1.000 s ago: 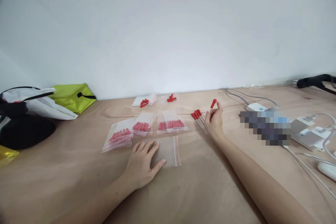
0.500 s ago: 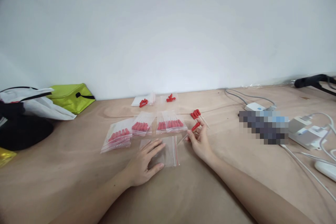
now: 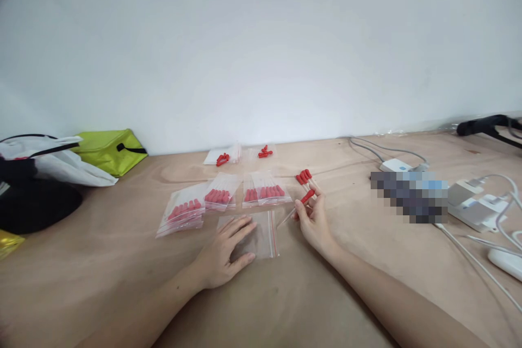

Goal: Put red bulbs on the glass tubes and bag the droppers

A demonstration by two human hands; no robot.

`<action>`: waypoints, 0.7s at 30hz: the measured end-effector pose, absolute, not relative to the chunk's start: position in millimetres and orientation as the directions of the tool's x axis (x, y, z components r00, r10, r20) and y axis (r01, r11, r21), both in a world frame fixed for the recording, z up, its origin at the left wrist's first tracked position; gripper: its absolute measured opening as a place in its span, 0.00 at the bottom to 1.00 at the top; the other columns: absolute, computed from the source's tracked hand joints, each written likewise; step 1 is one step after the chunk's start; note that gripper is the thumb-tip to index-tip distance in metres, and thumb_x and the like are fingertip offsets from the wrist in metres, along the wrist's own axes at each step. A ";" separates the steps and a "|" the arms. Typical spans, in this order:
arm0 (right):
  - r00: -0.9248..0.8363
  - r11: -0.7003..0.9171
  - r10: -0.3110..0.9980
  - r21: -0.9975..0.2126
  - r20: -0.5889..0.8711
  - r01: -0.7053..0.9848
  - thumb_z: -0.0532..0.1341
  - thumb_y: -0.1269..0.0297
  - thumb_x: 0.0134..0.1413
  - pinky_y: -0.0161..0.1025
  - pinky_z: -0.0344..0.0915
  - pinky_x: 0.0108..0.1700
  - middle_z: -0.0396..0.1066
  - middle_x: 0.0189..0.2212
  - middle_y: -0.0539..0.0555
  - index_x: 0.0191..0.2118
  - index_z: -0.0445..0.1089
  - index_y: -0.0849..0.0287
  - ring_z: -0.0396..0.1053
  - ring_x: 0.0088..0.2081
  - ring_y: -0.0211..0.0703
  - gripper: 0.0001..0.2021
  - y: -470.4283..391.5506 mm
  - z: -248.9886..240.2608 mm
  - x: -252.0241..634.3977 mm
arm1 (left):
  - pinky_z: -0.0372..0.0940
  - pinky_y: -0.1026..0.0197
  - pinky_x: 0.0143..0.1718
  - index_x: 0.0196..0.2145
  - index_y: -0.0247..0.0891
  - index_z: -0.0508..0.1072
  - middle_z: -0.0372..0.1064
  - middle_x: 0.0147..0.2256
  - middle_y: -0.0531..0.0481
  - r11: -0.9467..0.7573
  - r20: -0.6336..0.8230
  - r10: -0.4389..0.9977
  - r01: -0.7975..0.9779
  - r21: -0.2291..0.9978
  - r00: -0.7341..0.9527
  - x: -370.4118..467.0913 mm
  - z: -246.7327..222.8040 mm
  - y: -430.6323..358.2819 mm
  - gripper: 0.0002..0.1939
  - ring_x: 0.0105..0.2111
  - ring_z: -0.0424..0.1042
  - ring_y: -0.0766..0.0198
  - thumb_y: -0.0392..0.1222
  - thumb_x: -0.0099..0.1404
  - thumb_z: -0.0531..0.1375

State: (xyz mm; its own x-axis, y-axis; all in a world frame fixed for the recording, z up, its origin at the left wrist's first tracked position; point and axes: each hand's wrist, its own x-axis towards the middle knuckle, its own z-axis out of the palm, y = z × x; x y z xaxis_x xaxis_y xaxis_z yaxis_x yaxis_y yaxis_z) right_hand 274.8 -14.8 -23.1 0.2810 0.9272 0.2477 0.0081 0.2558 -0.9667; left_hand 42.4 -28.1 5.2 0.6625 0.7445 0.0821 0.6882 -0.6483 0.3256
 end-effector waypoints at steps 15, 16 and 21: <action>0.102 0.050 0.995 -0.947 0.018 -0.316 0.59 0.48 0.44 0.41 0.66 0.33 0.66 0.28 0.47 0.40 0.50 0.52 0.69 0.27 0.38 0.22 -31.0 -19.8 259.1 | 0.48 0.47 0.57 0.56 0.37 0.56 0.53 0.56 0.42 -0.654 0.096 0.743 0.687 0.317 0.663 42.8 2.8 -27.1 0.28 0.56 0.53 0.53 0.47 0.59 0.55; 0.068 0.039 0.998 -0.950 0.019 -0.310 0.60 0.49 0.44 0.41 0.65 0.33 0.66 0.29 0.47 0.39 0.51 0.53 0.68 0.27 0.37 0.21 -33.2 -18.7 258.6 | 0.48 0.47 0.57 0.56 0.37 0.56 0.53 0.56 0.42 -0.654 0.098 0.742 0.685 0.321 0.663 42.8 2.8 -27.1 0.28 0.56 0.53 0.53 0.47 0.59 0.55; -0.110 0.078 0.989 -0.987 0.094 -0.140 0.61 0.52 0.45 0.34 0.61 0.29 0.64 0.31 0.49 0.33 0.58 0.56 0.63 0.25 0.32 0.15 -37.2 -14.6 261.7 | 0.49 0.47 0.56 0.56 0.38 0.55 0.55 0.56 0.43 -0.653 0.114 0.743 0.679 0.335 0.659 42.8 3.5 -27.8 0.28 0.55 0.54 0.54 0.46 0.60 0.54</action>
